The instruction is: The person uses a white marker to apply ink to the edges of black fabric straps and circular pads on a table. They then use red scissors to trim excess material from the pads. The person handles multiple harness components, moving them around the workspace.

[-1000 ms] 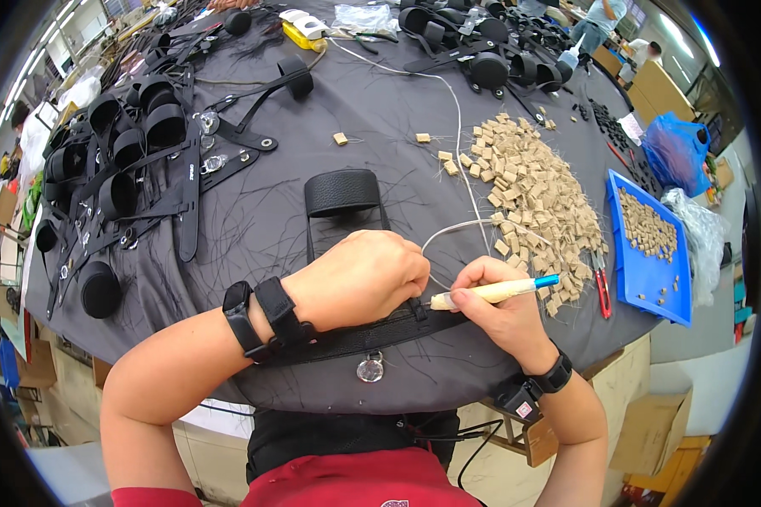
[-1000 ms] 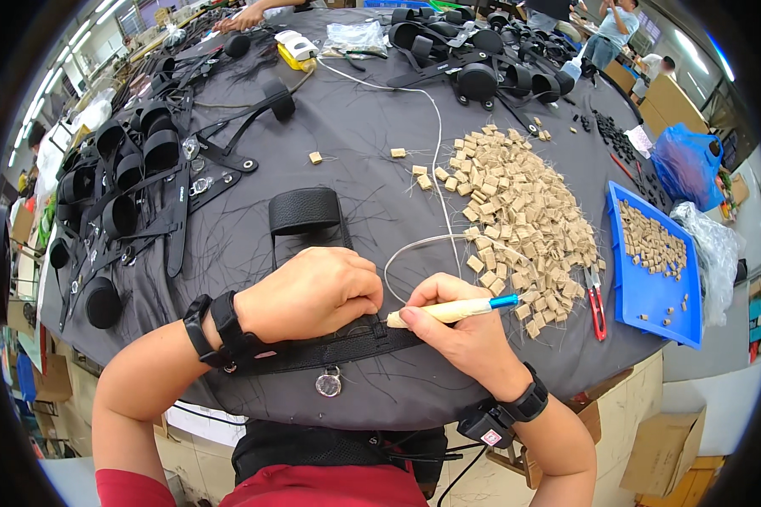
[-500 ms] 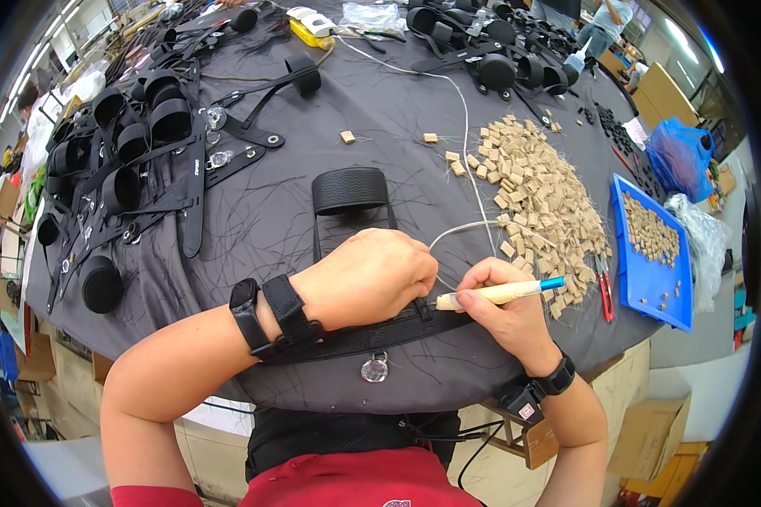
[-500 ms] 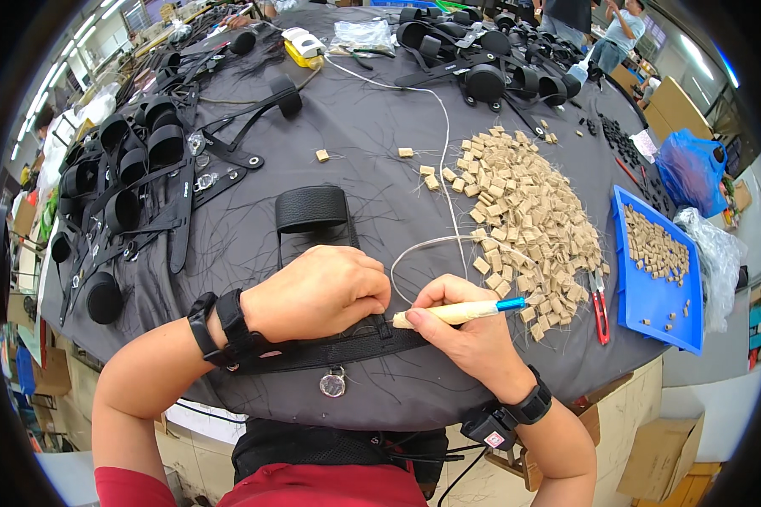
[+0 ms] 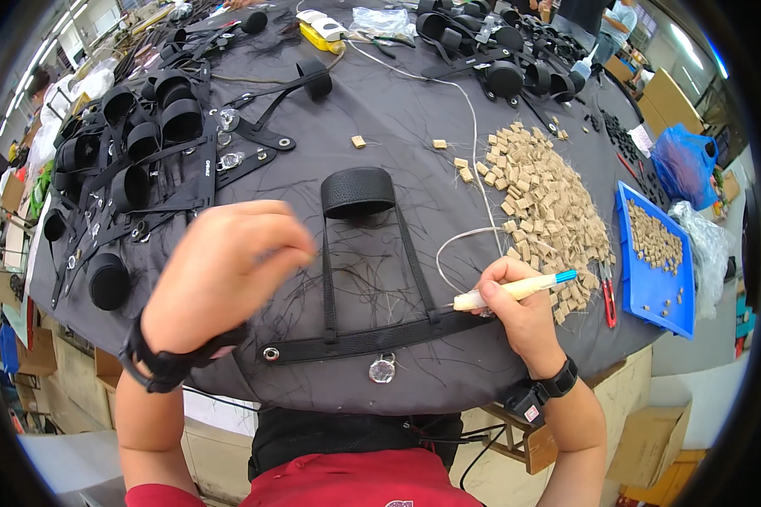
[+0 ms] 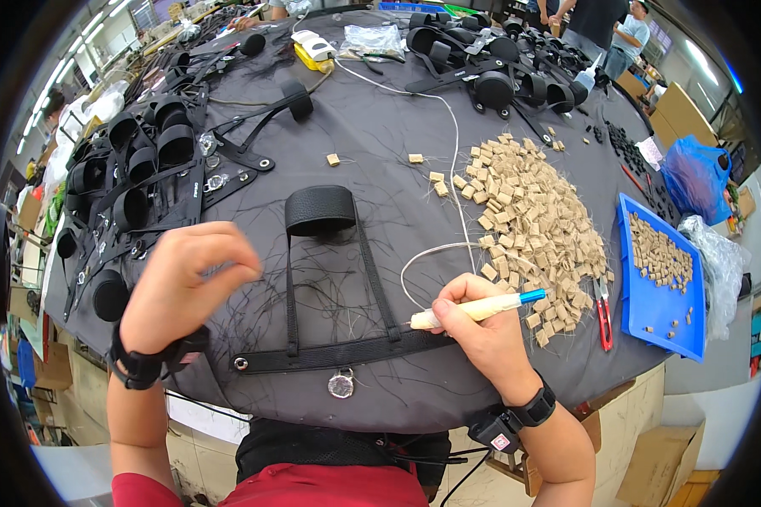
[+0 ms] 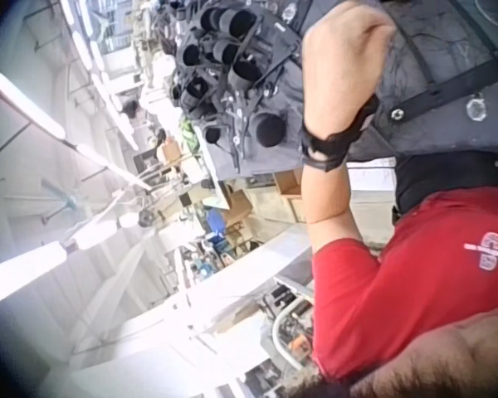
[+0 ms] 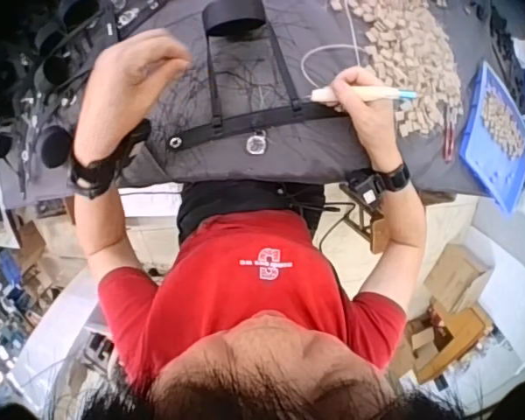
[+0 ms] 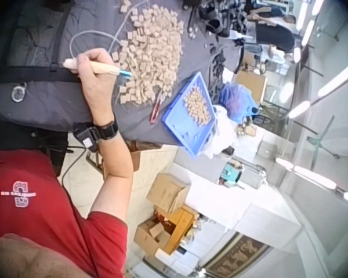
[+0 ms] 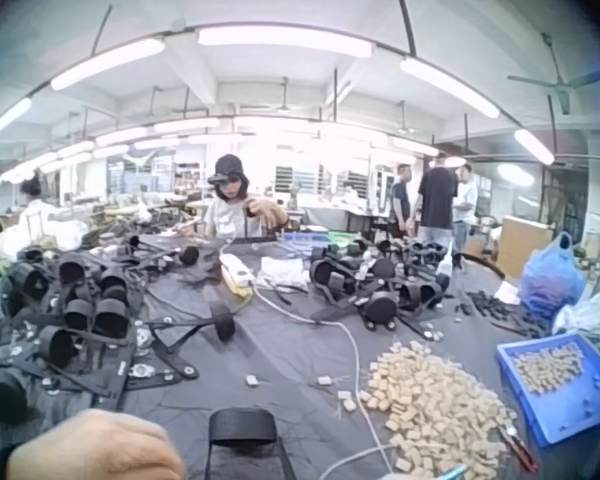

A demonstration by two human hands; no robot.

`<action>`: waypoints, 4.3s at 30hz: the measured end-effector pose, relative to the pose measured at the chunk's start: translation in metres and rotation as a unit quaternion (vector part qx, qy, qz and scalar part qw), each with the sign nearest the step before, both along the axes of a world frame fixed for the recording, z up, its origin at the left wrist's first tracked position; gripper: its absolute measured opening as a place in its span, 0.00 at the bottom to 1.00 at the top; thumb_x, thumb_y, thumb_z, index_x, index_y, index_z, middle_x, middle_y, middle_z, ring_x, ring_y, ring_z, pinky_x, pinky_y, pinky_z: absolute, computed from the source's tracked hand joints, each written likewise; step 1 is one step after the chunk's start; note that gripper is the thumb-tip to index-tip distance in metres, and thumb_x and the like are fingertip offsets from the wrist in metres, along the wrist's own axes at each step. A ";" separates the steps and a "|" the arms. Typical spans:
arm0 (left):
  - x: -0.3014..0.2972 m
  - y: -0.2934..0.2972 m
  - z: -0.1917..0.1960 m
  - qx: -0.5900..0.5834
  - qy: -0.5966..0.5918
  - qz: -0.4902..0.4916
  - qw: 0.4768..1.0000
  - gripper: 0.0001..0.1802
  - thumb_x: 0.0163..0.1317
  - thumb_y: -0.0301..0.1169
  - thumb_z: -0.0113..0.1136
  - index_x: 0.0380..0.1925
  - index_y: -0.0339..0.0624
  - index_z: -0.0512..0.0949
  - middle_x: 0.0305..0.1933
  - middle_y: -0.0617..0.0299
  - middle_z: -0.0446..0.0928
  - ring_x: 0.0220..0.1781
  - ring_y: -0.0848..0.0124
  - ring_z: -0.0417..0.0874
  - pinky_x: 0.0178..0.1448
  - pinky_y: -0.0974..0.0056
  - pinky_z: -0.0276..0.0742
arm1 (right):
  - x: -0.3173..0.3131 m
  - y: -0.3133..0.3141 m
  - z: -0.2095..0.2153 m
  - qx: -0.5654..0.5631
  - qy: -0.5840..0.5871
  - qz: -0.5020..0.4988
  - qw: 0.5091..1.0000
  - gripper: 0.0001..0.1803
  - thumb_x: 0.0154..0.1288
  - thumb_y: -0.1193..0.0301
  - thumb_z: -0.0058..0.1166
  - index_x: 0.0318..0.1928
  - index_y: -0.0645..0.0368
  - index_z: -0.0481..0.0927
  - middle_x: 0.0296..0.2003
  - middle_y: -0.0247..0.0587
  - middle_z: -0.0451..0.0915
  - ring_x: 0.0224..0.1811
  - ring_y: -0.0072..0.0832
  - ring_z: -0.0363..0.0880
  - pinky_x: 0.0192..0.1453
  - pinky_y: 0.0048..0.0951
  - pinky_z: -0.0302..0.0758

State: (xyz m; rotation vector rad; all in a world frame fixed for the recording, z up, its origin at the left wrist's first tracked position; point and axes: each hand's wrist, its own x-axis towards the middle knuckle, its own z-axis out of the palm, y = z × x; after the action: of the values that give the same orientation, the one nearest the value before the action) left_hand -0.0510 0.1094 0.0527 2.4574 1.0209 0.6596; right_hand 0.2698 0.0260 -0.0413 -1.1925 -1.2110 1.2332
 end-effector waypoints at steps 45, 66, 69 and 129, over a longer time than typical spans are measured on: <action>0.013 -0.035 -0.066 -0.188 0.043 -0.053 0.980 0.05 0.60 0.28 0.65 0.35 0.41 0.80 0.36 0.55 0.73 0.40 0.59 0.78 0.42 0.60 0.74 | -0.079 0.043 -0.001 -0.037 0.347 0.058 0.935 0.13 0.73 0.64 0.49 0.33 0.61 0.72 0.19 0.41 0.75 0.18 0.28 0.75 0.20 0.28 0.71; -0.006 -0.058 -0.046 -0.028 0.060 0.010 0.998 0.17 0.51 0.34 0.74 0.38 0.43 0.79 0.36 0.59 0.73 0.43 0.60 0.77 0.48 0.58 0.70 | -0.083 0.039 -0.003 -0.011 0.294 0.068 0.953 0.11 0.73 0.65 0.54 0.36 0.60 0.73 0.25 0.43 0.81 0.22 0.24 0.81 0.23 0.24 0.76; -0.004 -0.056 -0.054 -0.009 0.107 -0.017 0.994 0.13 0.52 0.34 0.73 0.35 0.44 0.79 0.36 0.61 0.72 0.42 0.62 0.77 0.46 0.59 0.68 | -0.082 0.039 -0.004 -0.008 0.301 0.073 0.951 0.11 0.73 0.65 0.54 0.37 0.60 0.74 0.26 0.43 0.82 0.22 0.24 0.81 0.23 0.24 0.77; -0.011 -0.033 -0.042 -0.428 -0.061 0.059 0.900 0.14 0.74 0.35 0.56 0.33 0.37 0.82 0.23 0.71 0.77 0.21 0.85 0.74 0.25 0.76 0.72 | -0.097 0.024 0.003 0.001 0.009 0.157 0.988 0.08 0.68 0.71 0.61 0.35 0.62 0.78 0.25 0.34 0.83 0.25 0.13 0.79 0.29 0.17 0.74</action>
State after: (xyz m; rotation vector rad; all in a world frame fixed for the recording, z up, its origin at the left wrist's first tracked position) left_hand -0.0624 0.0764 0.0112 1.5769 1.1036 0.2858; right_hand 0.1726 0.0505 -0.0379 -1.0114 -1.4243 1.4697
